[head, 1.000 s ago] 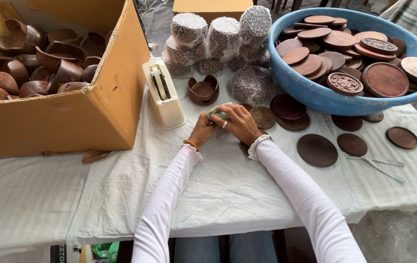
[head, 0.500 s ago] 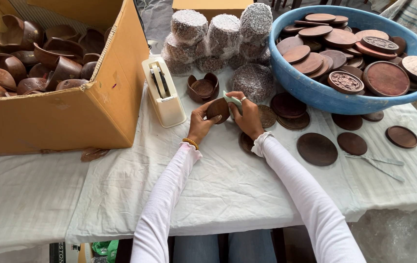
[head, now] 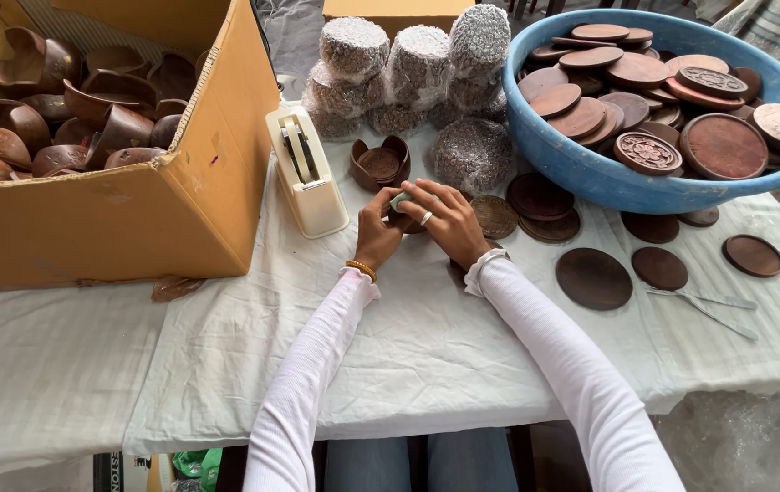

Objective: The person sands the edges and surfaces of small, round wooden discs using a green sanding block. They pick up discs from a blue basin, sand them on a white tablecloth, and place the finished pieces into a cardboard box.

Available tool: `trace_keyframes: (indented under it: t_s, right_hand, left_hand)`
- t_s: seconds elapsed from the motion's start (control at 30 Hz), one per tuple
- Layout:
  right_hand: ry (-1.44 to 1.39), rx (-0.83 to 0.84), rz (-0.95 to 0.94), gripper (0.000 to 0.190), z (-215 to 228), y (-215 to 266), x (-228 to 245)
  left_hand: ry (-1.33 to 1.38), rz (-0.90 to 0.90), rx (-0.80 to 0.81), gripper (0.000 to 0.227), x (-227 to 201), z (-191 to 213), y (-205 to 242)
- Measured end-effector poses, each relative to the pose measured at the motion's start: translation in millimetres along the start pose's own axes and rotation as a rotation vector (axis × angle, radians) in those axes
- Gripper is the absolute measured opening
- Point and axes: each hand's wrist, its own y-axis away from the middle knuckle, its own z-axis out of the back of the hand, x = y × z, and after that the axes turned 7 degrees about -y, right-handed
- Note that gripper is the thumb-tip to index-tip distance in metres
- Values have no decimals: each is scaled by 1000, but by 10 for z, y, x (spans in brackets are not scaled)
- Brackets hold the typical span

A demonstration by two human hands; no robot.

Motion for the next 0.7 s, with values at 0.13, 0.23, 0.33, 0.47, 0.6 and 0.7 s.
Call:
trace_keyframes:
  t_s: [0.13,0.23,0.33,0.47,0.6,0.7]
  right_hand:
    - [-95,-44,-124,47,-33,33,-30]
    - [-388,-90,-362,39,-80,78,-89]
    - [-588,-93,-602,33,-95,94,-152]
    - [-413,-60,-444,42,-144,167,-202]
    - [97,59,77,43,-179,181,-139]
    - [254,34,122,41,-21,7,5]
  left_hand:
    - [-11,-15,2,35,28,20,-4]
    - [-34,-30,-19,36,-15,28,-8]
    - [36,59,-19,37,-5,28,-21]
    - [-51,-62,-64,42,-18,7,-16]
    - [-318,-273,-39,46,-21,2,33]
    - [-252,-5,17,26,239,-66,9]
